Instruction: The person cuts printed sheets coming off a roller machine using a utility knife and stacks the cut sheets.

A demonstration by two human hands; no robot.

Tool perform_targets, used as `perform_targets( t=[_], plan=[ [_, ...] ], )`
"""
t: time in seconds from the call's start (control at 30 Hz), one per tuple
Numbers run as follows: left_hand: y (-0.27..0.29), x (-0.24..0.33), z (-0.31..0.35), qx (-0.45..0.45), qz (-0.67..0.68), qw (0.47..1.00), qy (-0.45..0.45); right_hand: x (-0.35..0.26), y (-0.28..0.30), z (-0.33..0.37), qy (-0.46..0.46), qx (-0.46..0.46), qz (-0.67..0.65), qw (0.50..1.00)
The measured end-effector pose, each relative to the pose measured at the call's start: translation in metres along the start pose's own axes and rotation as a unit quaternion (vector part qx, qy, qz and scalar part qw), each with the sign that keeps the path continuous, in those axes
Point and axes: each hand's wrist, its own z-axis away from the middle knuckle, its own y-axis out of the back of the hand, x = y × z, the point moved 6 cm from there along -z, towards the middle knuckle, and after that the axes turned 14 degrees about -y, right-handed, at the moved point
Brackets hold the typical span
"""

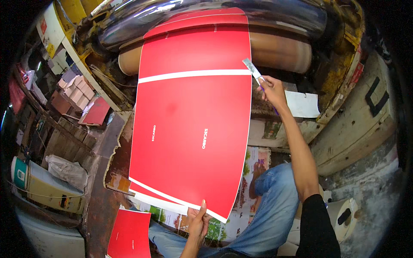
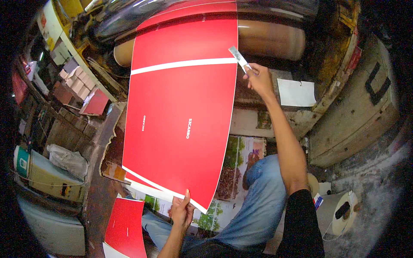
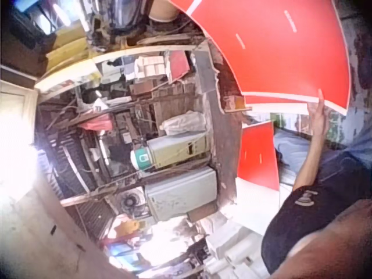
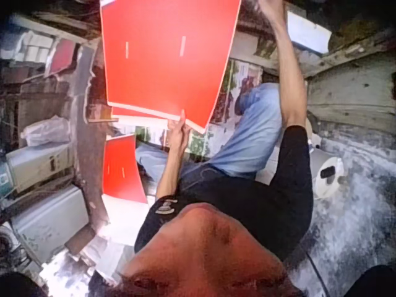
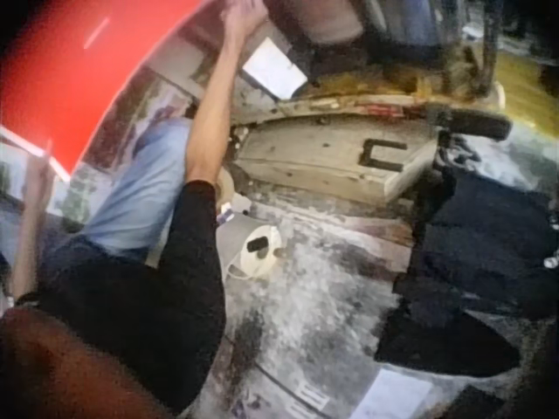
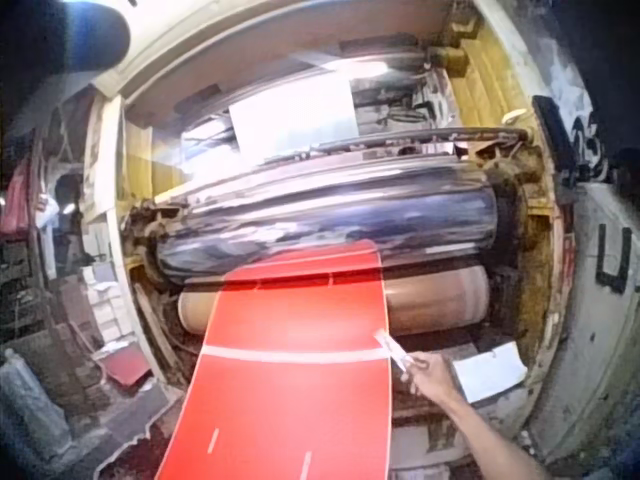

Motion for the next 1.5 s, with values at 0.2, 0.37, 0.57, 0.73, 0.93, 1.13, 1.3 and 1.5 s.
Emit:
perform_targets(
  t=[0.2,0.37,0.57,0.73,0.93,1.13,1.3,1.5],
  plan=[
    [0.019,0.006,0.024,-0.002,-0.001,0.999,0.036,0.012,-0.011,0.025,-0.041,-0.149,0.072,0.985],
    [0.028,0.011,0.043,0.045,0.019,0.998,0.048,-0.026,0.005,0.043,0.217,0.073,0.177,0.957],
    [0.070,0.013,0.064,0.069,-0.051,0.996,0.032,-0.030,-0.046,0.057,0.351,-0.007,0.367,0.861],
    [0.135,0.038,0.087,0.071,-0.154,0.985,0.043,-0.004,-0.040,0.034,0.345,-0.029,0.318,0.882],
    [0.223,0.031,0.090,0.115,-0.218,0.966,0.072,0.001,-0.075,0.050,0.263,-0.114,0.414,0.864],
    [0.243,-0.015,0.002,0.166,-0.239,0.957,0.013,-0.020,-0.074,0.077,0.314,-0.108,0.389,0.859],
    [0.245,-0.044,-0.069,0.196,-0.286,0.938,0.016,-0.006,-0.078,0.082,0.282,-0.152,0.424,0.847],
    [0.248,-0.031,-0.055,0.275,-0.616,0.719,-0.165,-0.009,-0.092,0.103,0.295,-0.200,0.401,0.844]
  ],
)
